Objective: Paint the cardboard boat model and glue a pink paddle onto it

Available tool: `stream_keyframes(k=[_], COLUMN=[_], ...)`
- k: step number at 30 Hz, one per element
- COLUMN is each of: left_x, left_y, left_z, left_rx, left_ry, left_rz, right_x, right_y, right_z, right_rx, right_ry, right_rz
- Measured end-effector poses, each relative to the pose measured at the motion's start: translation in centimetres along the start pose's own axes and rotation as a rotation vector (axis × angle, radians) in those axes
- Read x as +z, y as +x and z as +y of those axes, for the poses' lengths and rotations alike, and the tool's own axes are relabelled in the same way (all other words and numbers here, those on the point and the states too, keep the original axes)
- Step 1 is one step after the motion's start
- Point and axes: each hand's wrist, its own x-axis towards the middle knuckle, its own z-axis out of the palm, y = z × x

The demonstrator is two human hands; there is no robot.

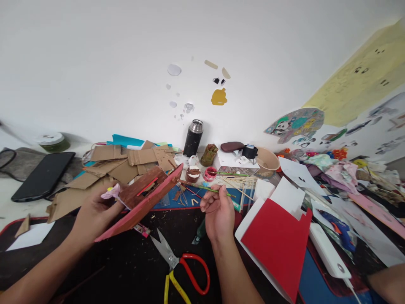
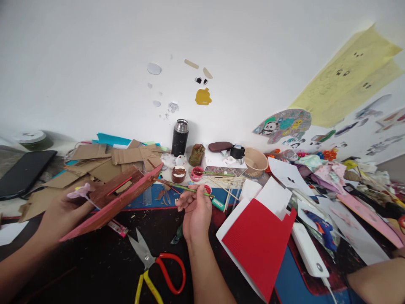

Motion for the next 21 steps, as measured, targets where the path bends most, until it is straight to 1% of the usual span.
stream_keyframes(k=[5, 9, 14, 19, 21], left_x=[-0.01, 0.20, 0.26, 0.05, 0.06], left_y=[-0.05, -0.06, 0.01, 0.12, 0.16], left_z=[0.02, 0.42, 0.71, 0.14, 0.01], left_rx=[-0.007, -0.007, 0.021, 0.014, 0.046], left_ry=[-0.018, -0.043, -0.048, 0.014, 0.054], left_rz=[-0.001, -0.003, -0.014, 0.027, 0.006], right_x=[-0.23, -0.45, -0.28, -0.03, -0.07], right_y=[0.34, 0.58, 0.34, -0.03, -0.07], right_z=[-0.08, -0.18, -0.22, -0.16, -0.13], right_rx=[-0.013, -0.035, -0.025, -0.002, 0.005], right_ry=[0.013, 0.042, 0.030, 0.006, -0.002], right_rz=[0.032, 0.073, 0.030, -0.006, -0.014])
